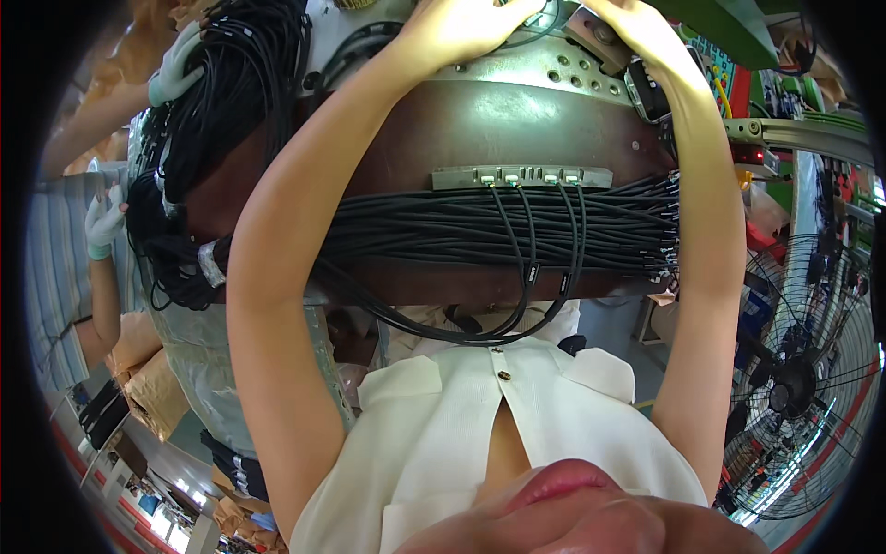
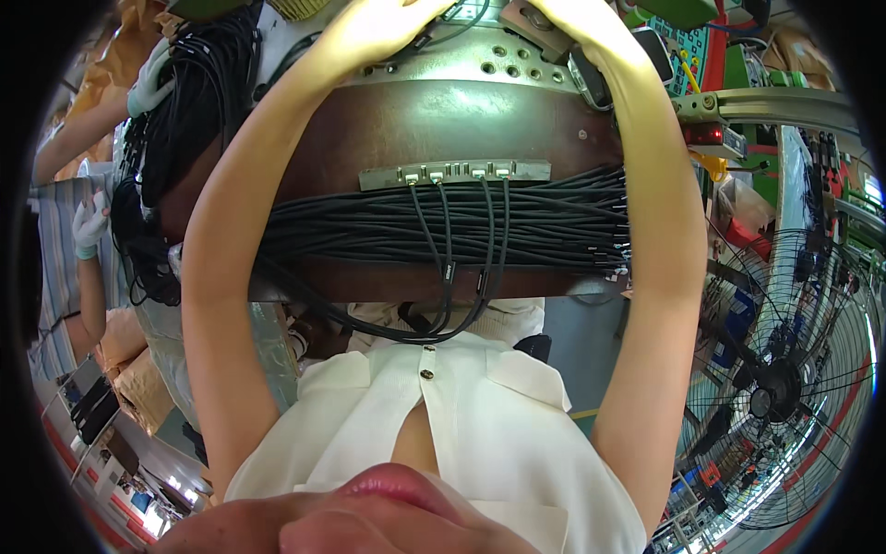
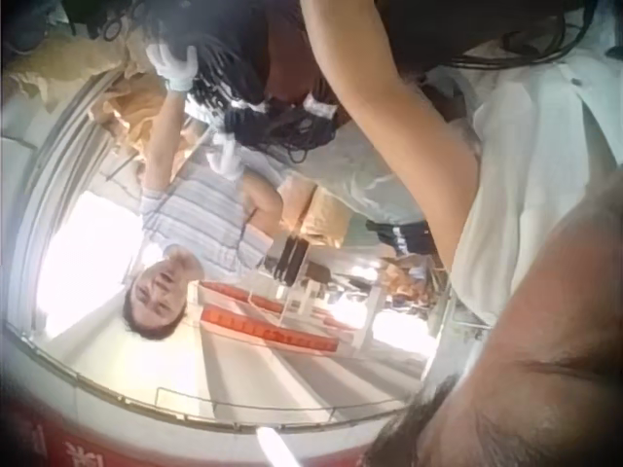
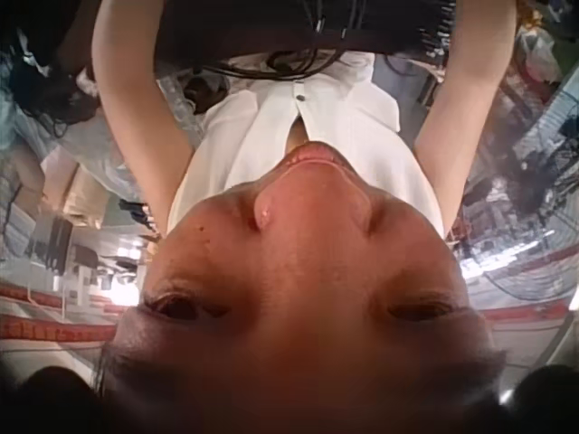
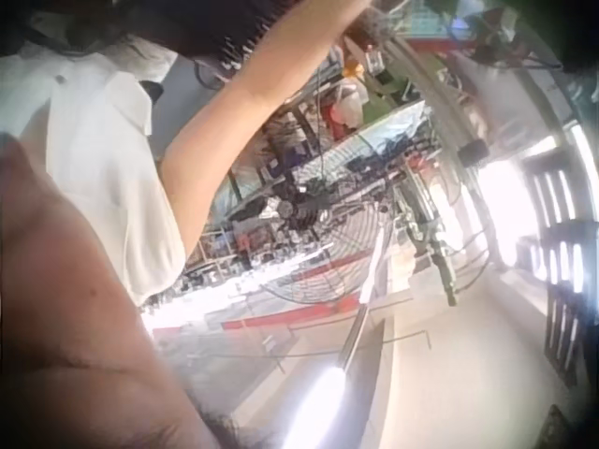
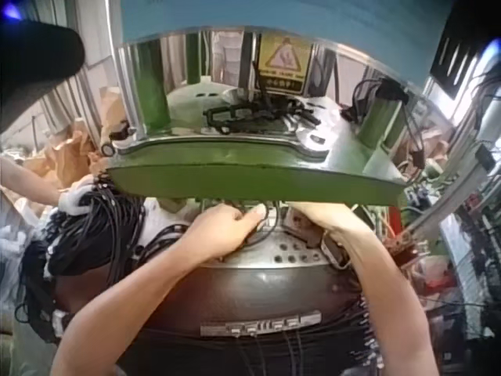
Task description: Assembling or testing electronic cables by plugging them from a bundle into a testing fixture and trimming them with wire cutters.
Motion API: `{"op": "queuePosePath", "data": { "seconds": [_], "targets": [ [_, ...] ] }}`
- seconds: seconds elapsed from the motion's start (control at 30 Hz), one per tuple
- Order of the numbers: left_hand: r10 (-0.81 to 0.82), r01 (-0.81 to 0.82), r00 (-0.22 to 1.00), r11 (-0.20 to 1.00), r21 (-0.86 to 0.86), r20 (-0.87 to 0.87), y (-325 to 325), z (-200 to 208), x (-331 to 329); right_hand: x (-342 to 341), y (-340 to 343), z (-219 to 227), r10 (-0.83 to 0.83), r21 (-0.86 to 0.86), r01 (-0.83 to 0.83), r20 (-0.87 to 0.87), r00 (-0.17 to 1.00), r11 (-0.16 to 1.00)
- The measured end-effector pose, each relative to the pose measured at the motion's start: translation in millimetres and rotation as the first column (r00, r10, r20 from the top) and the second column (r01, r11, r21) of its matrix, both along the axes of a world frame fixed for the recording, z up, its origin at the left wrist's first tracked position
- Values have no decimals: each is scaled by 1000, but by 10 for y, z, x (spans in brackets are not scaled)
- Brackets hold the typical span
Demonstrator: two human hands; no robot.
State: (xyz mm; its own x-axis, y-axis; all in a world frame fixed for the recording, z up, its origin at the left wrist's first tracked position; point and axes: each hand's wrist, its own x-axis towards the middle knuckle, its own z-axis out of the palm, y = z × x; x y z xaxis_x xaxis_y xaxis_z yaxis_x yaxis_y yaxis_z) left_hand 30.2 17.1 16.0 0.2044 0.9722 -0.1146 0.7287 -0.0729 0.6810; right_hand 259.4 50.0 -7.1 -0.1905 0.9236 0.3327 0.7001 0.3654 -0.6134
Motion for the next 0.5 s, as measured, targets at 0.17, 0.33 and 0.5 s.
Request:
{"op": "queuePosePath", "data": {
  "seconds": [0.17, 0.33, 0.5],
  "targets": [
    [436, 445, 430, 659, -606, 790, 300, -571, 224, -179, 456, -283, -79, 64, 63, 282, 956, 996],
    [462, 531, 144, 710, -462, 875, -208, -166, 19, -86, -18, -178, -6, 284, -70, 257, 966, 956],
    [452, 231, 437, 779, -583, 777, -860, 7, 218, -397, -489, 21, 112, -178, -150, -209, 972, 973]
  ]
}}
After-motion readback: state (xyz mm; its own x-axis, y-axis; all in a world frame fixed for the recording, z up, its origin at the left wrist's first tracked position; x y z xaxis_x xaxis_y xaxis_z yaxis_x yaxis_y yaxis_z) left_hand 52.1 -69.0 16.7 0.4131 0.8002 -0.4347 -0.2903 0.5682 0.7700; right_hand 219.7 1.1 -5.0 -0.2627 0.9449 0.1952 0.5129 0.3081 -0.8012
